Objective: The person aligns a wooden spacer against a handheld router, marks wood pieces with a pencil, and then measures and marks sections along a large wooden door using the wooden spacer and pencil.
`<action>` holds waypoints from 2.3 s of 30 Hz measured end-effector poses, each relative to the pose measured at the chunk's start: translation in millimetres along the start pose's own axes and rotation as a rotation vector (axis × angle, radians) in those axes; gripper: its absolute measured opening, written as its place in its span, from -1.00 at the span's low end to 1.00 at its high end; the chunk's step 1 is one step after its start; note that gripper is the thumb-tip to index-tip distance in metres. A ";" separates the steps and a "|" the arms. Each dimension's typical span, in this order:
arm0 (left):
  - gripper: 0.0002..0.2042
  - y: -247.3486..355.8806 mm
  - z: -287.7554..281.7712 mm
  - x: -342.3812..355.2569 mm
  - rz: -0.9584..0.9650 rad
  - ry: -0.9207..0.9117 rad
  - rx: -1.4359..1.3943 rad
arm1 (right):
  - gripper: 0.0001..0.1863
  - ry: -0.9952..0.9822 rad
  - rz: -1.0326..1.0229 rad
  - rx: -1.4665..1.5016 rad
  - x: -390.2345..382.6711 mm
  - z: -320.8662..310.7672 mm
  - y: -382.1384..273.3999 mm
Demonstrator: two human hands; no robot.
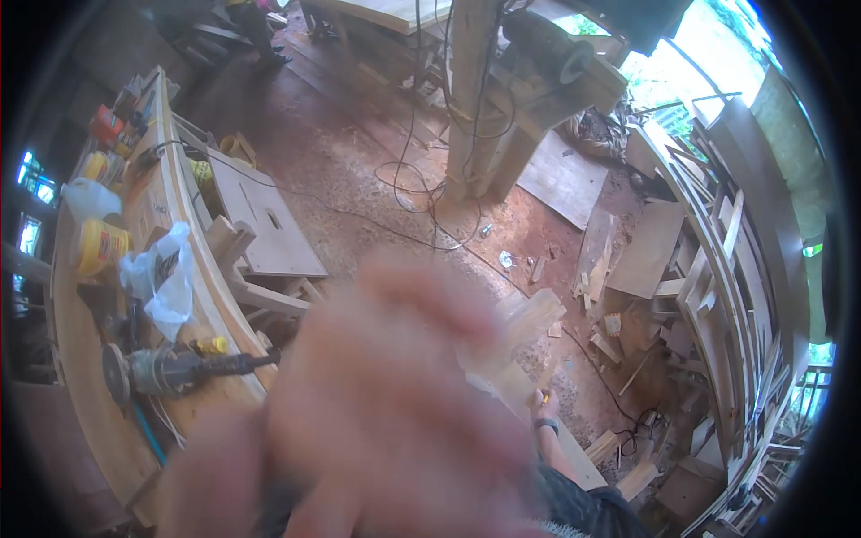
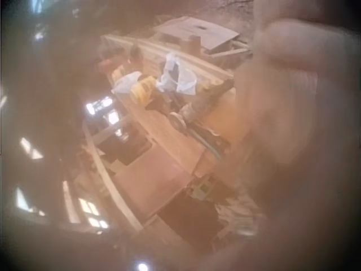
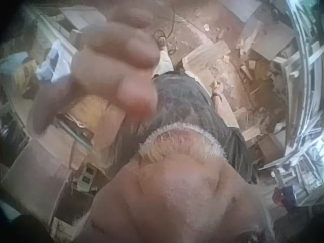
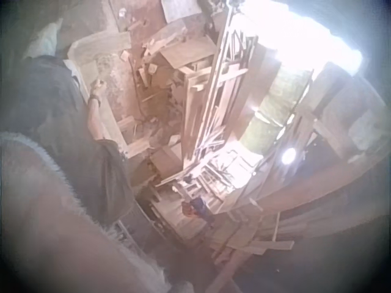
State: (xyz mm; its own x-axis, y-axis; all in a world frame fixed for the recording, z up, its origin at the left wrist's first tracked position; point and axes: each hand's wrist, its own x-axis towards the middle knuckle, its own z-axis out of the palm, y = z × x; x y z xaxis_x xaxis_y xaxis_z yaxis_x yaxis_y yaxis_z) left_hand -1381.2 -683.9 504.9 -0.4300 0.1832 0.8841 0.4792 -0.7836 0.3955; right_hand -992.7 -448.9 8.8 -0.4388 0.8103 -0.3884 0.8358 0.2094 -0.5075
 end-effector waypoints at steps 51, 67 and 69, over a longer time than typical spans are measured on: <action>-0.68 -116.5 -509.7 -387.6 -2.074 0.557 0.818 | -0.82 -0.480 -0.766 -0.013 223.2 250.5 -704.1; -0.55 -197.4 -719.3 -243.7 -1.905 0.952 0.996 | -0.63 -0.509 -0.415 -0.229 287.9 333.3 -754.2; -0.55 -200.0 -736.0 -235.1 -1.941 0.878 1.008 | -0.63 -0.577 -0.308 -0.270 290.1 339.0 -759.4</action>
State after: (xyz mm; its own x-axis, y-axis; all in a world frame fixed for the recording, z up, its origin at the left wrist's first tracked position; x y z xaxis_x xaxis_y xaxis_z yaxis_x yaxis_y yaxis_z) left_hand -1939.1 -1007.2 34.7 -0.6404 -0.3428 -0.6873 -0.7622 0.3933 0.5141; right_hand -1866.6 -558.3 20.7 -0.7107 0.2889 -0.6414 0.6655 0.5717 -0.4799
